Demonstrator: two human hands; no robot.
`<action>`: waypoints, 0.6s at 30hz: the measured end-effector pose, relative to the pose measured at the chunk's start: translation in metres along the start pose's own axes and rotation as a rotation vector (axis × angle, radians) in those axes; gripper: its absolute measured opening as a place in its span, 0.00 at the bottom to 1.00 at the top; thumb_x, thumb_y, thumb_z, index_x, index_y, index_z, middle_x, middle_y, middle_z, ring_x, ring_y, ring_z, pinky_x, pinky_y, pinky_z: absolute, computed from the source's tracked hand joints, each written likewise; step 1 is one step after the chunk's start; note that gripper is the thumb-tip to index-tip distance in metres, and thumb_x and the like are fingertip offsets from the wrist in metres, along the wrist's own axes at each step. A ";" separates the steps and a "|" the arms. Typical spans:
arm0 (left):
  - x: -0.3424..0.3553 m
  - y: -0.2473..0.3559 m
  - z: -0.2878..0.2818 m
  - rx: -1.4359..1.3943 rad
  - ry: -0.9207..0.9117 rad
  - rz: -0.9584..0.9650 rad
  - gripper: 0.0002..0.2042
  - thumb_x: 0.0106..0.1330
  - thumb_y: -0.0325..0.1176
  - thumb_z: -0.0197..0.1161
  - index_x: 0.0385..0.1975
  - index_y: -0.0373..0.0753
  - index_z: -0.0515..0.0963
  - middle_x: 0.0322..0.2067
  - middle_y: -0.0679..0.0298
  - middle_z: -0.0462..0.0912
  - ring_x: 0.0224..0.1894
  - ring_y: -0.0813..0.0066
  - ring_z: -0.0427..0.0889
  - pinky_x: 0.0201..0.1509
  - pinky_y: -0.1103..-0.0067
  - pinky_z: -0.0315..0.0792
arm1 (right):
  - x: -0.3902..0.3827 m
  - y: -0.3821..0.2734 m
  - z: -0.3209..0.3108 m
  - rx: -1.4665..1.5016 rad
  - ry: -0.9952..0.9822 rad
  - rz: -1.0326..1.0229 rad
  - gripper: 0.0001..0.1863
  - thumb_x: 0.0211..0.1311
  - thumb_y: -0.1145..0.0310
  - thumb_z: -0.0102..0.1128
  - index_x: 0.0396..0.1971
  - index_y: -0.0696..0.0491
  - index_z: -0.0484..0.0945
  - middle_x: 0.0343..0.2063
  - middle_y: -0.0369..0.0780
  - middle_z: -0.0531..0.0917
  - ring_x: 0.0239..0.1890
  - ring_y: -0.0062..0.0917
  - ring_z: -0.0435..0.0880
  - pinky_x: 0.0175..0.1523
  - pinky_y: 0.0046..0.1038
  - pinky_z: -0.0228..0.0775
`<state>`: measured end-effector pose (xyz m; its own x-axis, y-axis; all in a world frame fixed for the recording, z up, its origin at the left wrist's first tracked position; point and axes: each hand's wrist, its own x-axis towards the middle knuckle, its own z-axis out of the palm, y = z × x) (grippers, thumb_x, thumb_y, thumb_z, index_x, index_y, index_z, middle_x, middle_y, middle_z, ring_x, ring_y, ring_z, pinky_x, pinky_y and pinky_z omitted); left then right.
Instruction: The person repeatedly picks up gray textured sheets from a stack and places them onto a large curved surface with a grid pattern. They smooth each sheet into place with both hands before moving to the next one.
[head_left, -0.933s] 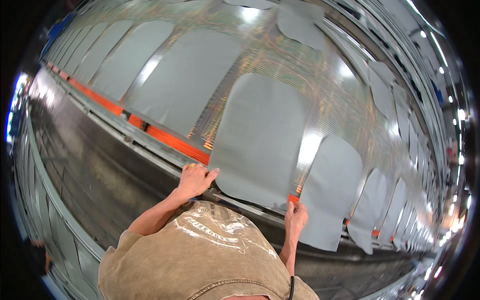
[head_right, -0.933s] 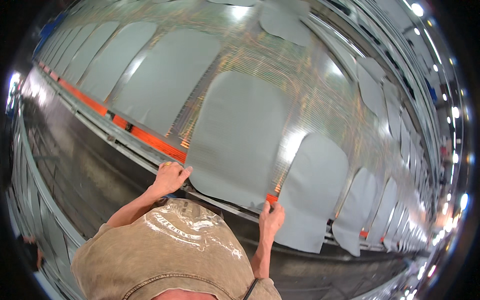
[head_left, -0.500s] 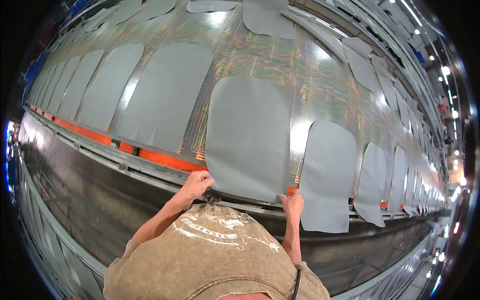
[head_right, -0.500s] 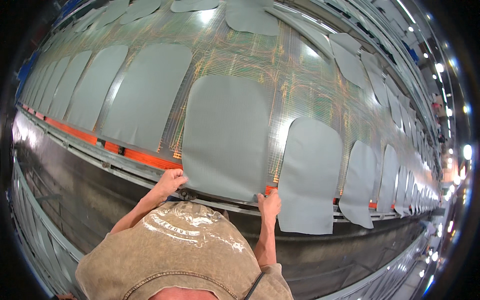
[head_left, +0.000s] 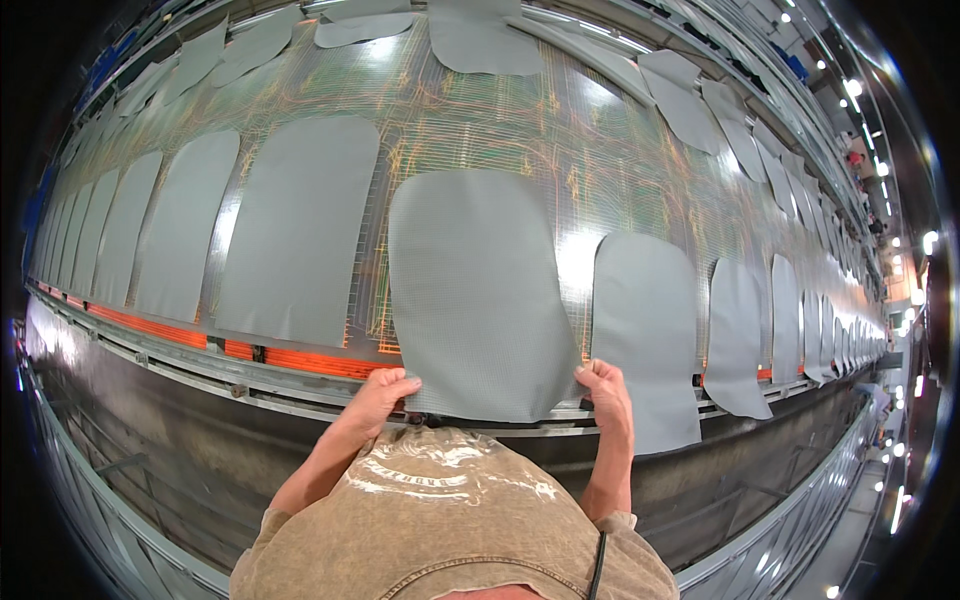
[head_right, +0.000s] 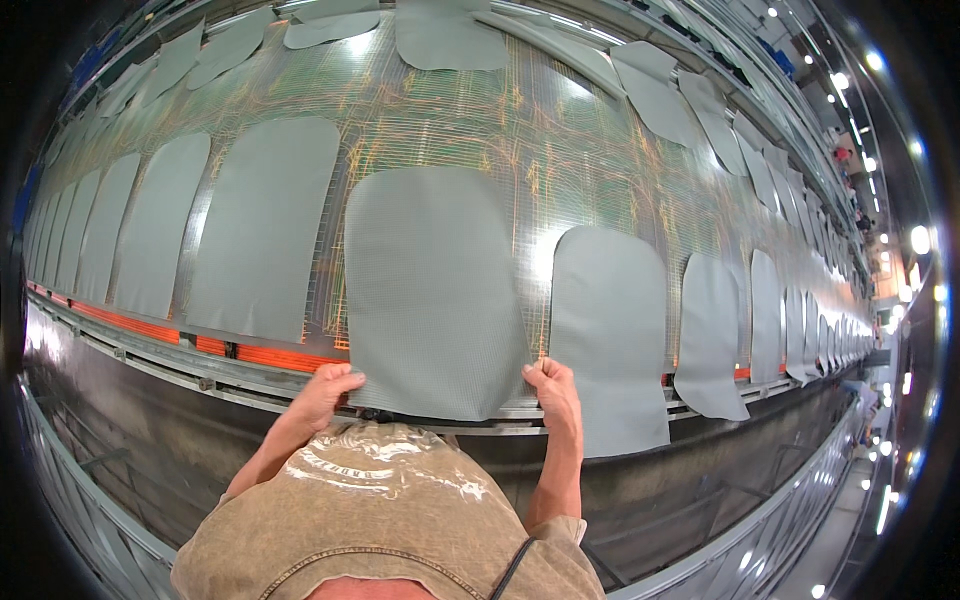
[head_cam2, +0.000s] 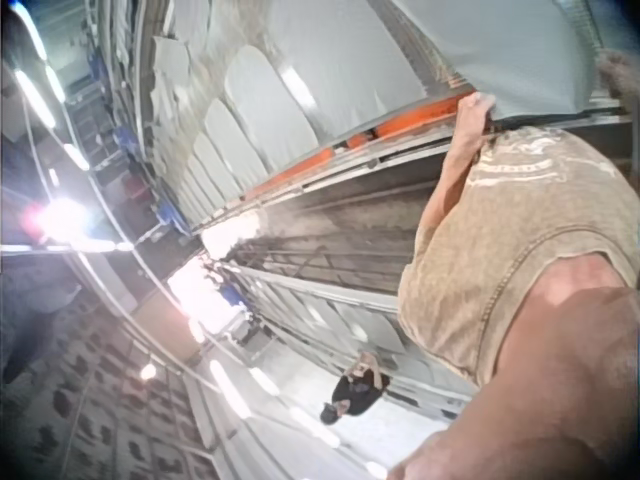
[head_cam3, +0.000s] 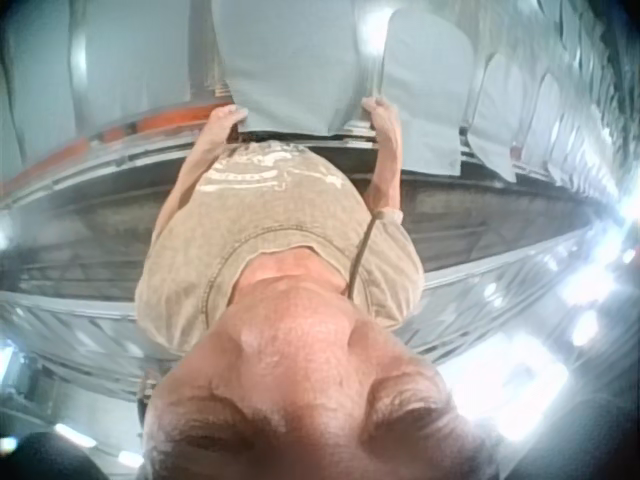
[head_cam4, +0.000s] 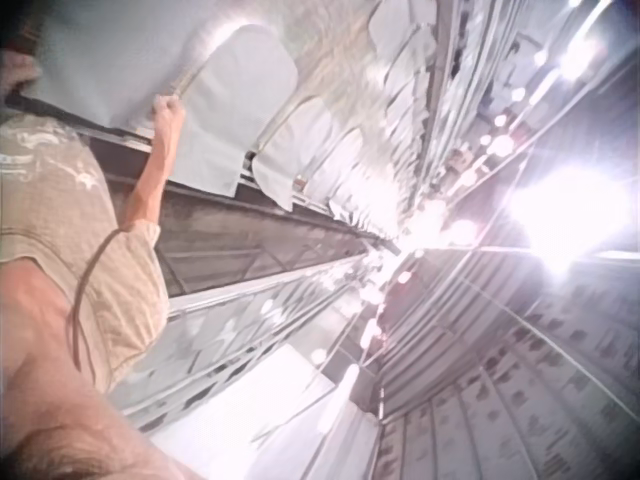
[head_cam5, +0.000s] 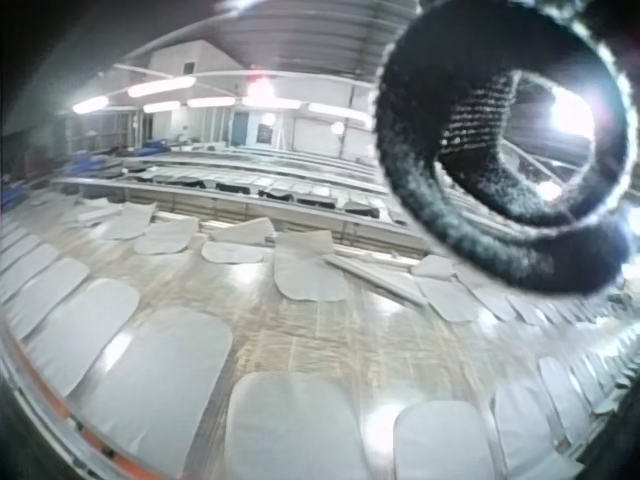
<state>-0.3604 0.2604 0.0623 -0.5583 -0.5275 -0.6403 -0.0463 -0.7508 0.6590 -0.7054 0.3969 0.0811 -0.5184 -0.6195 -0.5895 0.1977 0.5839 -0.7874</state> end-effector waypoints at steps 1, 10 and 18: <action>-0.004 0.008 -0.007 0.055 -0.012 0.027 0.06 0.69 0.33 0.61 0.33 0.38 0.80 0.29 0.71 0.83 0.30 0.88 0.79 0.37 0.85 0.73 | -0.009 -0.020 -0.001 0.109 -0.022 -0.017 0.14 0.60 0.71 0.63 0.17 0.50 0.70 0.17 0.26 0.70 0.20 0.11 0.62 0.27 0.20 0.55; -0.011 0.051 0.004 -0.196 0.001 0.221 0.06 0.70 0.31 0.58 0.36 0.36 0.80 0.32 0.70 0.83 0.34 0.85 0.80 0.40 0.83 0.73 | -0.002 -0.070 0.015 0.492 -0.263 -0.161 0.13 0.62 0.73 0.62 0.19 0.49 0.69 0.18 0.25 0.69 0.21 0.09 0.61 0.26 0.18 0.53; -0.028 0.154 0.012 -0.296 0.474 0.709 0.10 0.67 0.32 0.58 0.45 0.37 0.76 0.46 0.65 0.79 0.45 0.74 0.80 0.52 0.72 0.76 | -0.018 -0.178 0.012 0.622 -0.147 -0.558 0.08 0.62 0.74 0.59 0.24 0.53 0.71 0.22 0.30 0.69 0.26 0.13 0.68 0.31 0.19 0.61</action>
<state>-0.3619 0.1648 0.1867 0.0289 -0.9649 -0.2611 0.4304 -0.2237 0.8745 -0.7210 0.2975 0.2292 -0.5707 -0.8183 -0.0690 0.3890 -0.1954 -0.9003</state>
